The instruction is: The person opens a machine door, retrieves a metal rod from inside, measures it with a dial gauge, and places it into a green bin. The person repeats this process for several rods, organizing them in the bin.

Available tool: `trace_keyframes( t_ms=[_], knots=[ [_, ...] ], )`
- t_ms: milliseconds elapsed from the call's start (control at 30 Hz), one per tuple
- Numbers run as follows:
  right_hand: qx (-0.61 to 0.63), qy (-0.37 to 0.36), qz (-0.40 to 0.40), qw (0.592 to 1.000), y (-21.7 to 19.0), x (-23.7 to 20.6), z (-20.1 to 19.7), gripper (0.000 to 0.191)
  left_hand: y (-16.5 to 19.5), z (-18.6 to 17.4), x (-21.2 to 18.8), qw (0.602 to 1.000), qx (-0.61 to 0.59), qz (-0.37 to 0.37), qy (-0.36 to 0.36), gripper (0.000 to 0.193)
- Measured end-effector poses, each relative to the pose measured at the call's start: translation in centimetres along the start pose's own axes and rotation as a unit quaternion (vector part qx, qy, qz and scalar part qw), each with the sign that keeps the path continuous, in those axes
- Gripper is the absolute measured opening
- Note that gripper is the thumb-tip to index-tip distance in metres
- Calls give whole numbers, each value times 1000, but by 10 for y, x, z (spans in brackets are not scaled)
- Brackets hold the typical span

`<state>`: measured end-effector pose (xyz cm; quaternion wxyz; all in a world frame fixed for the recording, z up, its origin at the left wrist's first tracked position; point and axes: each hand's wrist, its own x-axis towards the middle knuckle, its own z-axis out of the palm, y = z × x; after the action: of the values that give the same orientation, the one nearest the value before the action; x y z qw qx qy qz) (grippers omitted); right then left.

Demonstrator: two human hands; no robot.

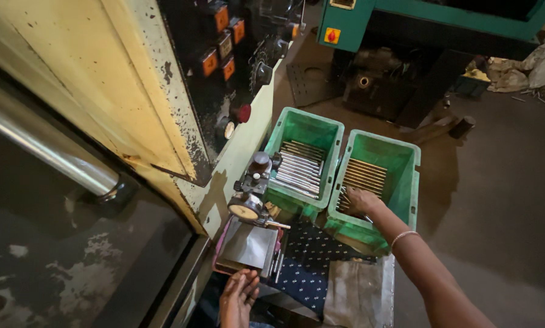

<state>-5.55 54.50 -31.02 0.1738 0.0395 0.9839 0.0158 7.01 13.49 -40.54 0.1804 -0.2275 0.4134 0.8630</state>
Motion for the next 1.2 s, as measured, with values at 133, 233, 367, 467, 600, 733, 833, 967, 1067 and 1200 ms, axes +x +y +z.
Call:
trace_keyframes(
  t_ms=[133,233,367,467,600,733,833,967,1067,1200],
  knots=[
    [-24,-14,19,999,-5,-1,-1,81,0,2,-3,1000,-9,3,0,28],
    [-46,-13,22,999,-7,-2,-2,78,2,2,-6,1000,-11,5,-4,28],
    [1,28,-10,1000,-3,-2,0,76,3,0,-7,1000,-11,8,-5,28],
    [33,67,-39,996,1,0,0,74,4,1,-3,1000,-17,20,-8,29],
    [24,-13,13,1000,2,3,-1,63,3,1,-2,1000,-8,8,-2,30],
    [31,-24,17,999,1,5,0,56,4,2,-2,1000,-9,4,14,29],
    [72,42,-39,996,1,6,3,51,2,3,-4,1000,0,-4,30,28],
    [39,43,-58,997,1,8,2,48,2,3,-3,1000,3,8,11,29],
    [65,-3,-3,998,3,7,3,46,3,0,-3,1000,-5,7,10,28],
    [59,63,-16,996,1,6,5,36,1,-2,1,1000,-5,4,16,29]
  ],
)
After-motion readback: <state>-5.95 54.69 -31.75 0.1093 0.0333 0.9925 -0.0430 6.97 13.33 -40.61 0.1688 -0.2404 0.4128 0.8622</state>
